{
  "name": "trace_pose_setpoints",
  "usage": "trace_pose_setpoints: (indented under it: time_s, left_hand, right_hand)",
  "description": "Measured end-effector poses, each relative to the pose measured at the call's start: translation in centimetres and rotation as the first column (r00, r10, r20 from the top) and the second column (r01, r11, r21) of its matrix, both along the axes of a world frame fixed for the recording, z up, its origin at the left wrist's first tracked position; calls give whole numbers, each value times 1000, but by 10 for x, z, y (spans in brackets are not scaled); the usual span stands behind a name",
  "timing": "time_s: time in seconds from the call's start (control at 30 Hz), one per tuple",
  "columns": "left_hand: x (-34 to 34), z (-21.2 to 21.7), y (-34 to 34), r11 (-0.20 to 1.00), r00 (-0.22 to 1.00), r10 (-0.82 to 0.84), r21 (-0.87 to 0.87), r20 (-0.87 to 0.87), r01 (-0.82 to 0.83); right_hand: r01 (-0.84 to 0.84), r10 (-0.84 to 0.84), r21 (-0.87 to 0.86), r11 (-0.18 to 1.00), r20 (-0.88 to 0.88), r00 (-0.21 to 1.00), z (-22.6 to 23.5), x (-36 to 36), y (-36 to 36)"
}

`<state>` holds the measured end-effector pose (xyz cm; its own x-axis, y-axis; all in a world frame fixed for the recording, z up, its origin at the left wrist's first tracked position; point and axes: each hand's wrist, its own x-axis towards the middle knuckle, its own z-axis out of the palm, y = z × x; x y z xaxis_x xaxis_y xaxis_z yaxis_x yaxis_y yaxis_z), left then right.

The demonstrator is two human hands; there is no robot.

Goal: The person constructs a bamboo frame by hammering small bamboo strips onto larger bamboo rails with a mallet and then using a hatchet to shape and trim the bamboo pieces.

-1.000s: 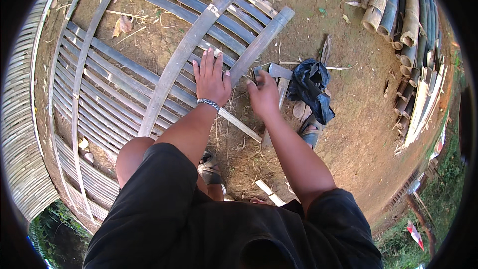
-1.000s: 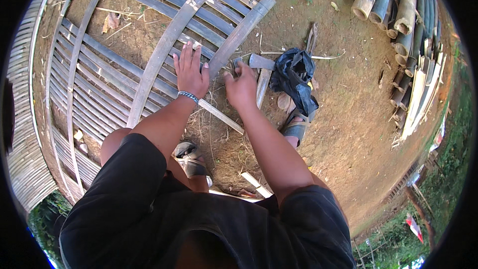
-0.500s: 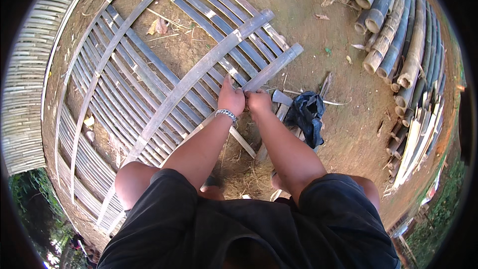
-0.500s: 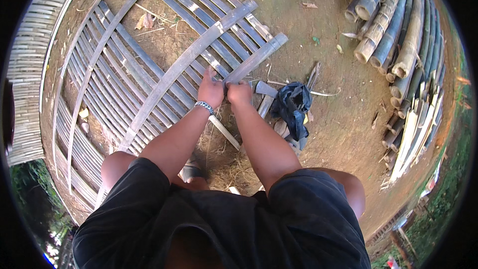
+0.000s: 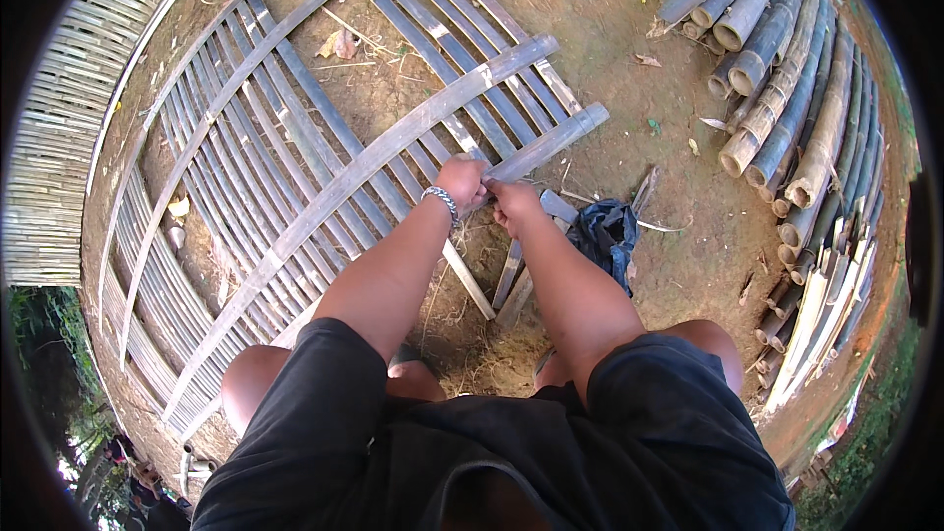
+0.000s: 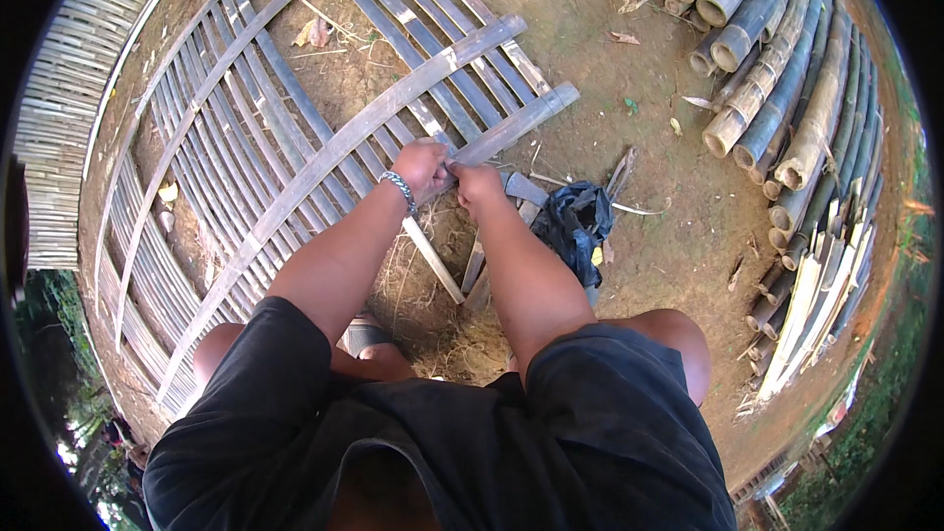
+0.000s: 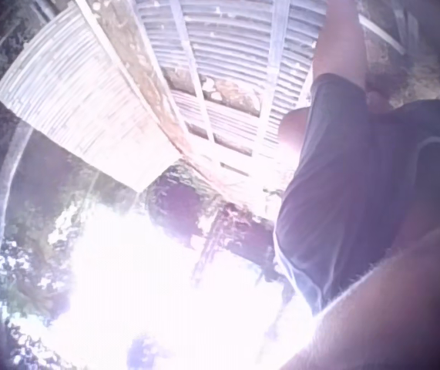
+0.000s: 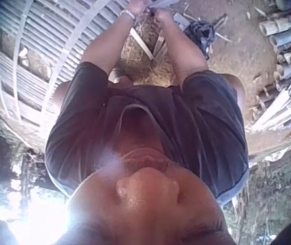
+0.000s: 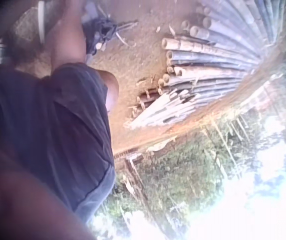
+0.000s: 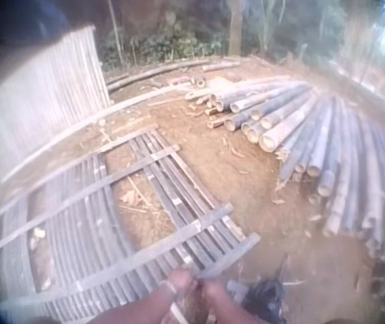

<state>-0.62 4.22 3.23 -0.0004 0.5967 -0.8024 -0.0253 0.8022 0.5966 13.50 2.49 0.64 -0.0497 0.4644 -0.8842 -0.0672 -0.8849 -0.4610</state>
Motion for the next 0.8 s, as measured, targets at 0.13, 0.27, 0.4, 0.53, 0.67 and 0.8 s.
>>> trace_pose_setpoints:
  time_s: [0.13,0.27,0.4,0.53,0.67,0.8]
  left_hand:
    - [1,7,-2,999,1000,3,39,23,-4]
    - [-2,1,-1,999,998,16,48,68,-19]
    - [11,18,-7,998,999,40,52,-25,-39]
    - [-21,-23,-38,865,894,-55,426,-446,266]
    - [-19,4,-75,844,725,155,471,-671,256]
    - [-44,25,-106,859,558,9,292,-830,420]
  right_hand:
    - [75,-78,-33,997,-86,993,8,1,-2]
    - [82,-85,-40,996,-94,992,5,4,-2]
    - [81,-80,10,997,-96,992,-5,12,-3]
    - [25,-22,59,998,-49,999,9,1,-2]
    - [50,-46,91,995,-40,998,7,11,-6]
    - [-11,29,166,986,-108,994,-3,14,-13]
